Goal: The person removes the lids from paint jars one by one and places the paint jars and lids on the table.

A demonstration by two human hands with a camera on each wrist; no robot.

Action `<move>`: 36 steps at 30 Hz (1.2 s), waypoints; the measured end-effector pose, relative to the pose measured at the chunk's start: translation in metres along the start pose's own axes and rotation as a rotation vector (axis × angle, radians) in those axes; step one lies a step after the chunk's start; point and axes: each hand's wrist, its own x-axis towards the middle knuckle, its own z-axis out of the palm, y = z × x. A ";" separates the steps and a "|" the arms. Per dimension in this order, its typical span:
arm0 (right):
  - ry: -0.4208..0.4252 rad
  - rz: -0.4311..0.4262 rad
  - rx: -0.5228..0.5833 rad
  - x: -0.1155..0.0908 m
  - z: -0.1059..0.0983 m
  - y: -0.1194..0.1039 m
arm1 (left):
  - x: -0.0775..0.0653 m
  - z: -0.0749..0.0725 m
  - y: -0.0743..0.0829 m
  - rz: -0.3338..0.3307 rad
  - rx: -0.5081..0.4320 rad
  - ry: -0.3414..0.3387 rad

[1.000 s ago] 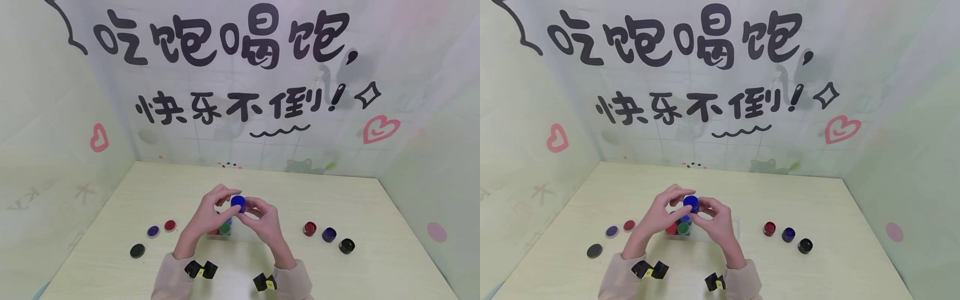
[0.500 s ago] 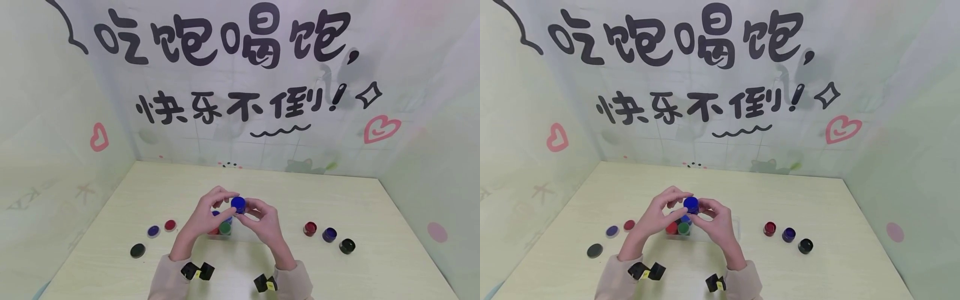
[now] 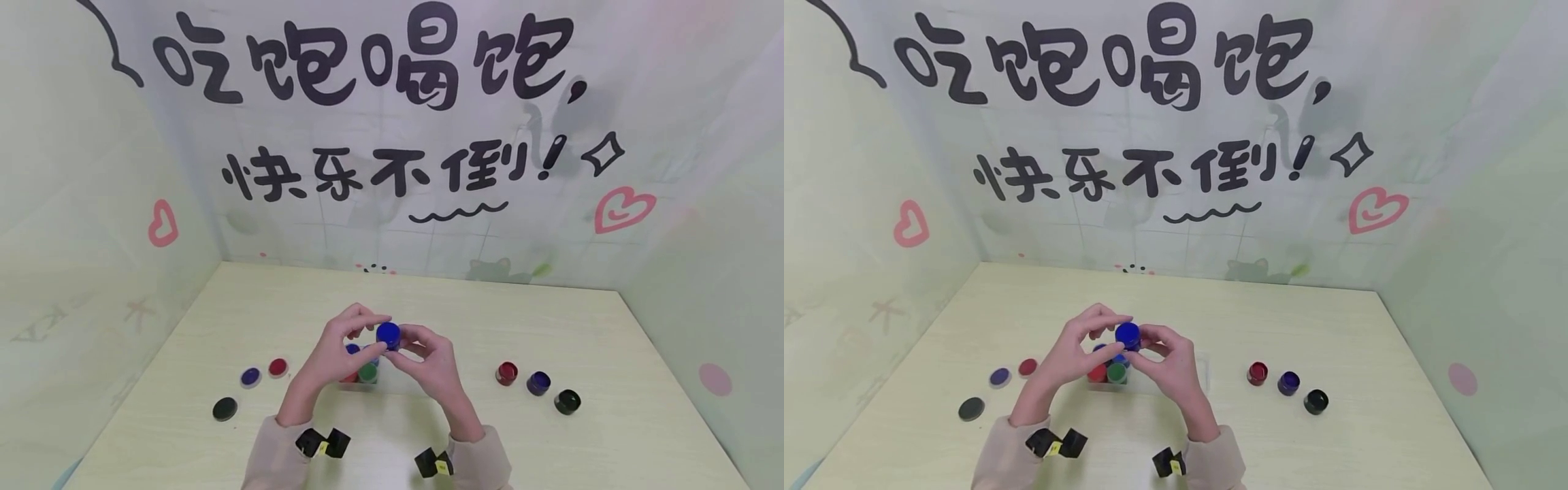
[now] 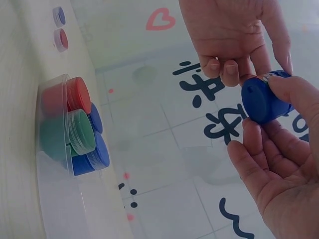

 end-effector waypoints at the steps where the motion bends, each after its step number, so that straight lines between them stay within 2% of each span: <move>1: -0.003 -0.001 0.000 0.000 0.000 0.000 | 0.000 0.000 0.000 0.002 -0.004 -0.003; 8: 0.002 -0.018 -0.012 -0.001 0.001 0.006 | -0.001 0.004 0.003 -0.044 0.010 0.060; 15: -0.012 -0.026 -0.007 0.000 0.000 0.007 | -0.002 0.001 -0.001 -0.010 0.010 0.020; 21: -0.002 -0.010 -0.009 0.000 0.001 0.007 | -0.001 0.004 -0.003 -0.047 0.033 0.067; 23: -0.002 -0.005 -0.008 0.000 0.002 0.007 | -0.001 0.005 -0.003 -0.040 0.050 0.072; 30: -0.007 0.007 -0.007 0.000 0.002 0.007 | -0.003 0.002 -0.002 -0.010 0.030 0.029; 36: -0.005 0.003 -0.013 0.000 0.002 0.006 | -0.002 0.005 -0.001 -0.042 0.030 0.078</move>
